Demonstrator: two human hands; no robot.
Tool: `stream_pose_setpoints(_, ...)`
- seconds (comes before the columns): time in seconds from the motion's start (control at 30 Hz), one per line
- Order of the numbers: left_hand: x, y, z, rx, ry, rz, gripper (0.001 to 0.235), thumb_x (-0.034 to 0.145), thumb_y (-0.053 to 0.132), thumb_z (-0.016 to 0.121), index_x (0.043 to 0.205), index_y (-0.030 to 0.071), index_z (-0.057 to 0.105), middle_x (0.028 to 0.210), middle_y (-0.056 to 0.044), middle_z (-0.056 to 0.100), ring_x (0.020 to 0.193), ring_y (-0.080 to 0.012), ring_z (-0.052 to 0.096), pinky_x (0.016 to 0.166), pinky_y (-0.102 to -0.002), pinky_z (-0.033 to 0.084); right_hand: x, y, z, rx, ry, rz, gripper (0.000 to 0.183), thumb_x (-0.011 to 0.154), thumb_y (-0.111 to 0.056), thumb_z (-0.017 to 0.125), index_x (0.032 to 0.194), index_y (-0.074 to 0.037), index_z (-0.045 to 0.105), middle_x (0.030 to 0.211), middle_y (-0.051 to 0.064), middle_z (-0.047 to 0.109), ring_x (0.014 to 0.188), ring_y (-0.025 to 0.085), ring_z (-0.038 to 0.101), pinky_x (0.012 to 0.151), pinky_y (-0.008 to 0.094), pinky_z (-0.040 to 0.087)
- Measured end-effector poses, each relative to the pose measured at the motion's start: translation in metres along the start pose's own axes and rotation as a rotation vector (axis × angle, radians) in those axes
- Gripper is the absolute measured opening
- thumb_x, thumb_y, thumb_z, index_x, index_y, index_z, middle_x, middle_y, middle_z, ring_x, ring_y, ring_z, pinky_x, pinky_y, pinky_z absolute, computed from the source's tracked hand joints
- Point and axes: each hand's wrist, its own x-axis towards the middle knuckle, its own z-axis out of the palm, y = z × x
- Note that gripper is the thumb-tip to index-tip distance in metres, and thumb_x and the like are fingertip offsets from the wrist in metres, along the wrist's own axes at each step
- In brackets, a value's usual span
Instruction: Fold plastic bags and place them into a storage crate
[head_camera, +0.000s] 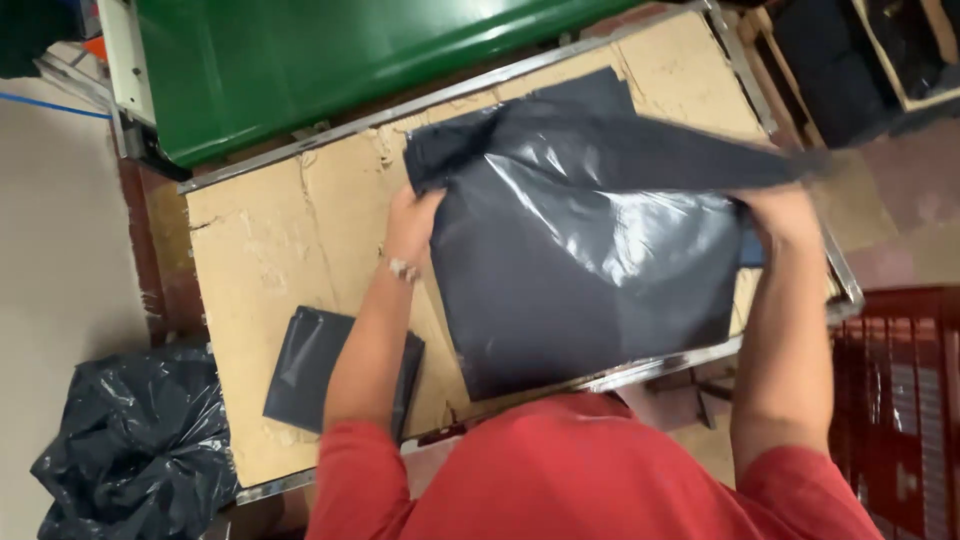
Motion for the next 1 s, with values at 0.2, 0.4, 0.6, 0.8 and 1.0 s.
stream_pose_setpoints(0.2, 0.096, -0.137, 0.059, 0.010, 0.079, -0.267, 0.032, 0.090, 0.040, 0.067, 0.105, 0.012, 0.074, 0.100, -0.005, 0.075, 0.095, -0.0188, 0.068, 0.088, -0.035, 0.051, 0.121, 0.142, 0.057, 0.026, -0.174, 0.353, 0.028, 0.085, -0.013, 0.079, 0.110, -0.014, 0.066, 0.104, -0.003, 0.066, 0.096, 0.009, 0.061, 0.087, 0.025, 0.052)
stream_pose_setpoints(0.4, 0.084, -0.178, 0.072, 0.284, 0.143, -0.213, 0.034, 0.097, 0.042, 0.059, 0.111, 0.011, 0.063, 0.096, -0.014, 0.074, 0.090, -0.0391, 0.069, 0.077, -0.049, 0.051, 0.154, 0.170, 0.075, 0.002, -0.187, 0.470, 0.038, 0.083, -0.009, 0.079, 0.117, -0.010, 0.063, 0.098, 0.003, 0.068, 0.084, 0.013, 0.065, 0.072, 0.028, 0.056)
stream_pose_setpoints(0.6, 0.090, -0.141, 0.073, 0.336, 0.152, -0.298, 0.034, 0.097, 0.039, 0.062, 0.108, 0.007, 0.056, 0.096, -0.019, 0.070, 0.090, -0.0432, 0.066, 0.077, -0.052, 0.049, 0.207, 0.146, 0.102, -0.916, -0.252, 0.134, 0.064, 0.083, -0.020, 0.083, 0.134, 0.001, 0.050, 0.128, 0.021, 0.054, 0.115, 0.040, 0.053, 0.082, 0.055, 0.049)
stream_pose_setpoints(0.8, 0.047, -0.051, 0.100, 1.222, 0.484, -0.112, 0.085, 0.080, 0.058, 0.082, 0.146, 0.016, 0.050, 0.127, -0.005, 0.061, 0.117, -0.0292, 0.058, 0.083, -0.045, 0.053, 0.254, 0.169, 0.155, -1.132, -0.681, 0.000, 0.107, 0.073, -0.040, 0.088, 0.157, -0.003, 0.032, 0.156, 0.020, 0.045, 0.137, 0.044, 0.041, 0.106, 0.057, 0.036)
stream_pose_setpoints(1.0, -0.014, -0.031, 0.143, -0.185, -0.251, -0.153, 0.045, 0.098, 0.043, 0.059, 0.129, 0.010, 0.058, 0.114, -0.006, 0.074, 0.094, -0.0145, 0.071, 0.090, -0.031, 0.055, 0.227, 0.198, 0.162, -1.335, -0.575, -0.103, 0.037, 0.074, -0.025, 0.073, 0.108, -0.012, 0.065, 0.097, 0.014, 0.075, 0.091, 0.040, 0.071, 0.075, 0.049, 0.053)
